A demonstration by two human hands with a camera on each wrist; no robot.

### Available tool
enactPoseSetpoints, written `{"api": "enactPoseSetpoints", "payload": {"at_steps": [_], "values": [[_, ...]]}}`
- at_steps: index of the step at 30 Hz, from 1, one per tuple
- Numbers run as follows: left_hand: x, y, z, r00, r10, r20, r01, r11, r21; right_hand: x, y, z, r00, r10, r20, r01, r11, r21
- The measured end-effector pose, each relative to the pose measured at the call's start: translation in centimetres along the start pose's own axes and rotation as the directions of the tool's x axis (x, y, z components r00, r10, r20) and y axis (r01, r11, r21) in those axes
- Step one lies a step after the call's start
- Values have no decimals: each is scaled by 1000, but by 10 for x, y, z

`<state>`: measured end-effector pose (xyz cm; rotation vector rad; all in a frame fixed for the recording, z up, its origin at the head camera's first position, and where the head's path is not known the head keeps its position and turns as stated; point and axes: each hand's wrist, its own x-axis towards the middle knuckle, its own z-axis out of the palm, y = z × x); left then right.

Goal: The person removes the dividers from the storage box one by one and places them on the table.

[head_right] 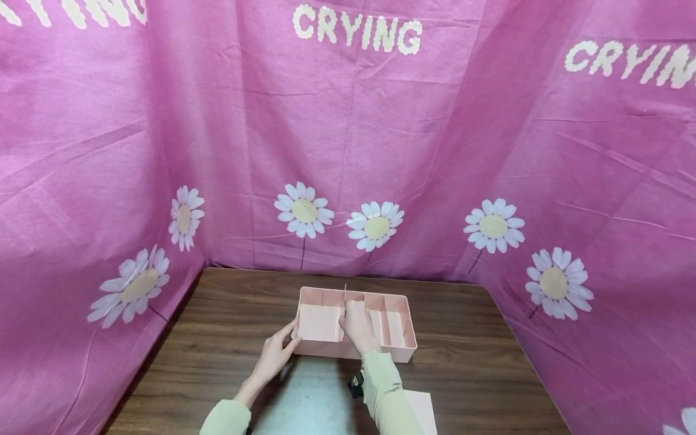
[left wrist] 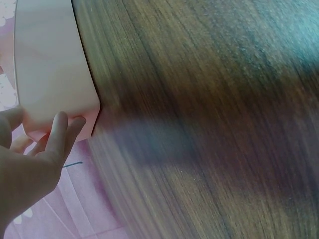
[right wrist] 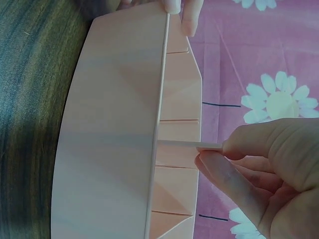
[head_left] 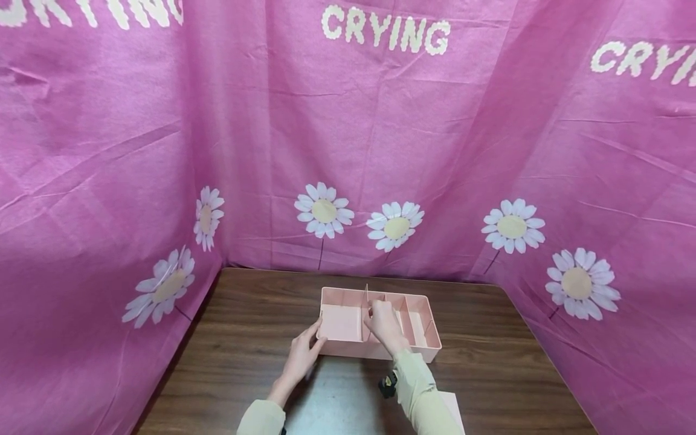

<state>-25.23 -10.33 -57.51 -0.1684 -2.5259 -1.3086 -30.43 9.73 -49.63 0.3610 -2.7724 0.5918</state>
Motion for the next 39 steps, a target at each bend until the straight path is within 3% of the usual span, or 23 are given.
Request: {"api": "enactPoseSetpoints", "payload": {"at_steps": [13,20,33,39], "values": [[-2,2,-1,1000,10,-9,-10,1000,16,1,-2,-1,1000,-7,-22,6,1000,-9],[-2,6,-3,1000,-27,11,27,1000,7,2,-3,-5,999,-14,-43,13,1000,-12],[-1,5,-4,999,-33,23,32,999,4,2,-5,-10,1000,2,-22,-2,1000,16],[0,6,-5,999,-36,25,36,999,4,3,-4,-8,998,-22,-59,22,1000,13]]}}
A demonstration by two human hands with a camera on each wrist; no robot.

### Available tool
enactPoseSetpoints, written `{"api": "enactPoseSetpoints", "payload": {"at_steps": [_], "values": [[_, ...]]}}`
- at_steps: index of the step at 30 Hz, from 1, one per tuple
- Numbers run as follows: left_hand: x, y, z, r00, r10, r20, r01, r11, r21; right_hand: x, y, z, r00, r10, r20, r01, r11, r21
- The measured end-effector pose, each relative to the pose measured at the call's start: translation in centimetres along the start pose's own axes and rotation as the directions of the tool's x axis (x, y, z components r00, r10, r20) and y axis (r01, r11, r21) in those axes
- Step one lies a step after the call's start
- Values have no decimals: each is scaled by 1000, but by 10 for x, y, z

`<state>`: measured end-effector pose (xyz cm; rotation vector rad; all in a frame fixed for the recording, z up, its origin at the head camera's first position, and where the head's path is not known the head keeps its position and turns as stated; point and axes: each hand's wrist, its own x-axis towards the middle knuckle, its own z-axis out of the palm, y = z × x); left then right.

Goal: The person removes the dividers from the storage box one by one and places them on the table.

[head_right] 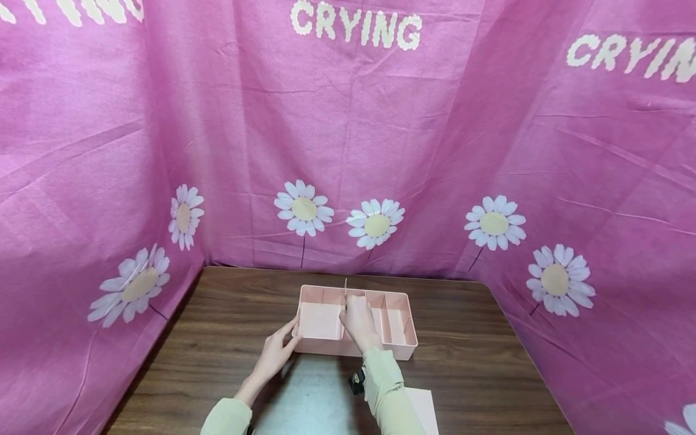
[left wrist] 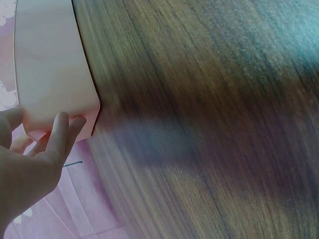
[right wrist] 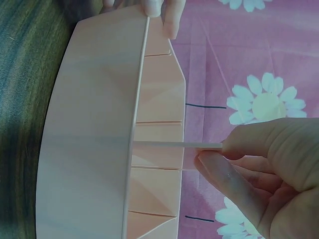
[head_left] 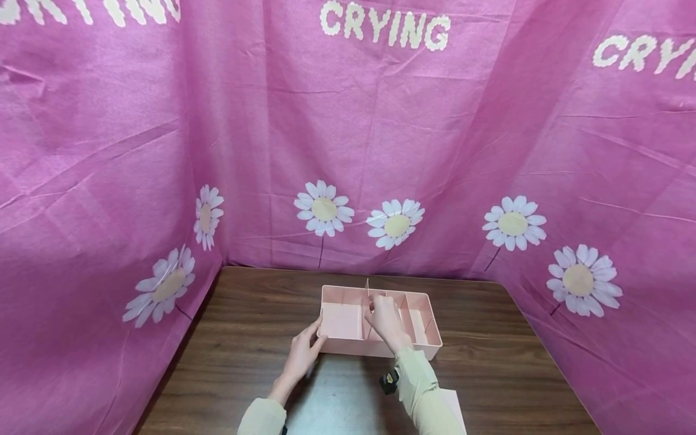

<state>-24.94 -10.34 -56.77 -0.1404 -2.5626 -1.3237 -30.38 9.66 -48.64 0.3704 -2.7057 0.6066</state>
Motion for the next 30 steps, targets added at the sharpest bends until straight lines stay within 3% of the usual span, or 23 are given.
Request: {"api": "enactPoseSetpoints", "payload": {"at_steps": [19,30], "values": [[1,-2,1,1000,-9,2,9,1000,-9,3,0,-1,1000,25,14,-26,1000,11],[0,-2,2,1000,4,-8,-4,1000,-5,2,0,-2,1000,-6,-4,6,1000,-6]]}}
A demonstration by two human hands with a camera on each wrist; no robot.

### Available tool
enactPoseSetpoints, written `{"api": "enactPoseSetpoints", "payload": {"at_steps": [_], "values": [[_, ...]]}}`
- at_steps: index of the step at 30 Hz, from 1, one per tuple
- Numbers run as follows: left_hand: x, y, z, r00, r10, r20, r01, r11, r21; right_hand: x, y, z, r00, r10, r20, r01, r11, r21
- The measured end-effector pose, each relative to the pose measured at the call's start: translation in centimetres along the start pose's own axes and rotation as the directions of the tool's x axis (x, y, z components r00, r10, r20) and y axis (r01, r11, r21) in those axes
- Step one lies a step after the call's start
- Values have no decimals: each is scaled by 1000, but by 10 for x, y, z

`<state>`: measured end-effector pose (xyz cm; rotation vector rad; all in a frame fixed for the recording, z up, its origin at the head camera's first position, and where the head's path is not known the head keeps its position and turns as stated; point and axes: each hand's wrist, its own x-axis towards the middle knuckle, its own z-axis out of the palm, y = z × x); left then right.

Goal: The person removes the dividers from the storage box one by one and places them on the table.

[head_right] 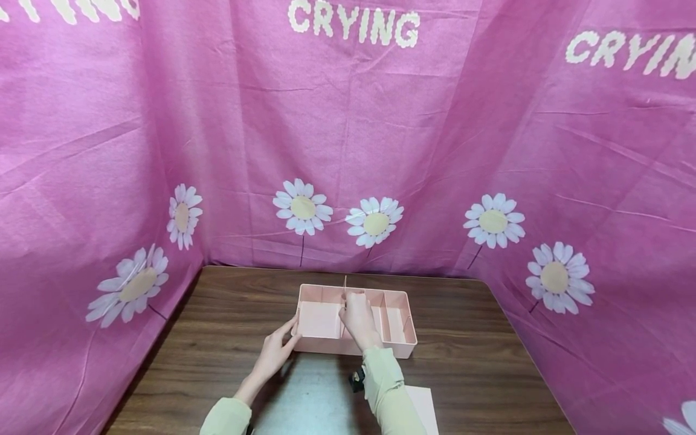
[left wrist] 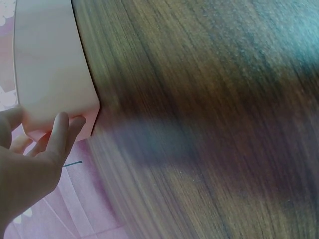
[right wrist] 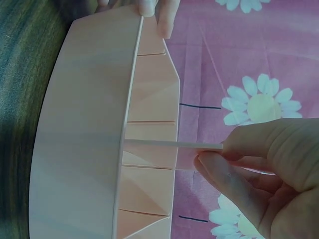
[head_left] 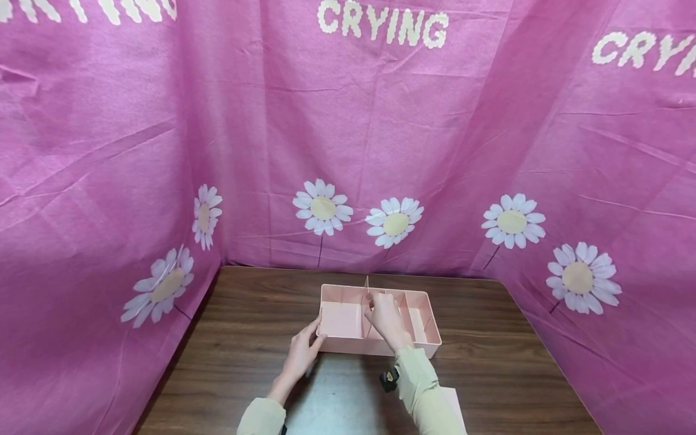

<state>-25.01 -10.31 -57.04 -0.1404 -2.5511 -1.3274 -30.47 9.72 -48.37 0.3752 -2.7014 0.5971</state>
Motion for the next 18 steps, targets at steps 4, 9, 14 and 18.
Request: {"api": "enactPoseSetpoints", "payload": {"at_steps": [4,9,14,18], "values": [[-1,0,0,1000,17,-7,-17,1000,10,0,0,0,1000,0,3,0,1000,-1],[-1,-1,0,999,39,-23,-39,999,14,0,-1,-1,1000,7,12,-7,1000,9],[-1,0,0,999,42,-30,-41,999,19,1,-2,-2,1000,-1,7,1,1000,0],[-1,-1,0,999,36,-26,-36,999,19,2,-2,-3,1000,11,7,-11,1000,-6]]}}
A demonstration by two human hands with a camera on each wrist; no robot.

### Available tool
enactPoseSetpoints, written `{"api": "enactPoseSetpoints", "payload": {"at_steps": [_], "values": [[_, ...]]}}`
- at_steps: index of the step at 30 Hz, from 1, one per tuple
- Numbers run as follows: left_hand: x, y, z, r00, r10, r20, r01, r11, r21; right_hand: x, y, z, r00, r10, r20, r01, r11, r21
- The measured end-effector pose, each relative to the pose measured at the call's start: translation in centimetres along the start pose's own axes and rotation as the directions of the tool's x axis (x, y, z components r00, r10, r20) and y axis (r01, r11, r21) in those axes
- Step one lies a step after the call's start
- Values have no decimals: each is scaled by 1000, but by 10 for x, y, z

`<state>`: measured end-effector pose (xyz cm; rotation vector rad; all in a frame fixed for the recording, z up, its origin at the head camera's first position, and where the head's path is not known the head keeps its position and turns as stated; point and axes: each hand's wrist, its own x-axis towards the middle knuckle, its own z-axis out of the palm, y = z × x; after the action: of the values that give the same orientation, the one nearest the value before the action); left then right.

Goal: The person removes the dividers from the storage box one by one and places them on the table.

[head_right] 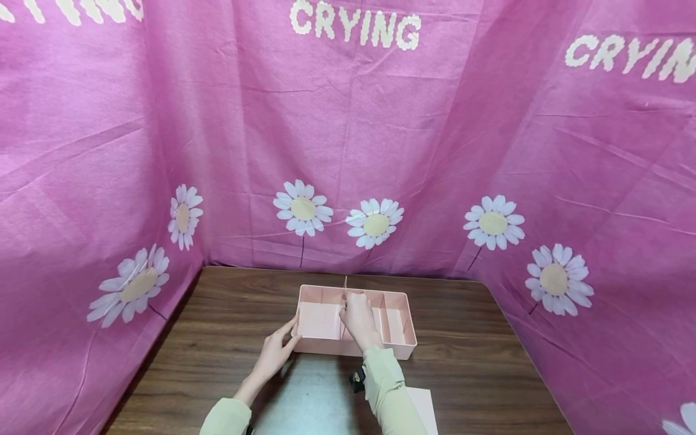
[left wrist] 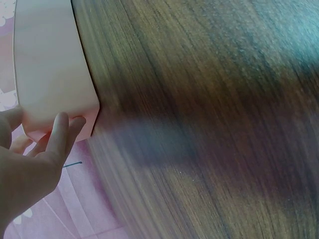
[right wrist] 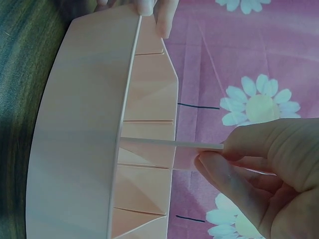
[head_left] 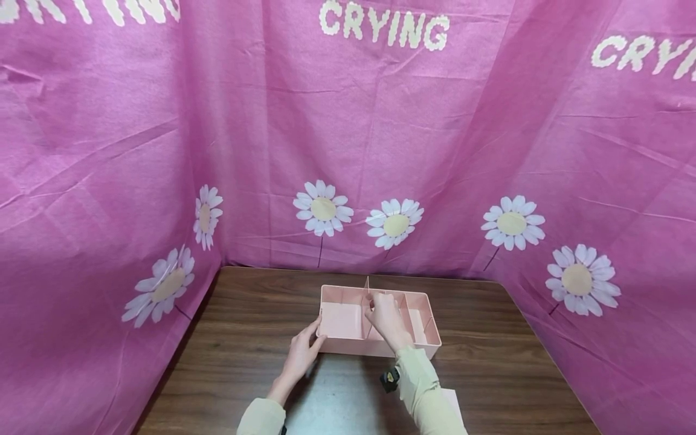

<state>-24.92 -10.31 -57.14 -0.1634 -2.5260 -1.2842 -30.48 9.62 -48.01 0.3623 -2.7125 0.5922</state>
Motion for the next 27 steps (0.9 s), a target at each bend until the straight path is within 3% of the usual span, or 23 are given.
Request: {"api": "enactPoseSetpoints", "payload": {"at_steps": [11,27], "values": [[1,0,-1,999,-23,25,24,1000,-13,0,1,-1,1000,-23,-21,23,999,-30],[1,1,0,999,-33,37,35,999,-31,-1,2,-4,999,-32,-29,32,999,5]]}}
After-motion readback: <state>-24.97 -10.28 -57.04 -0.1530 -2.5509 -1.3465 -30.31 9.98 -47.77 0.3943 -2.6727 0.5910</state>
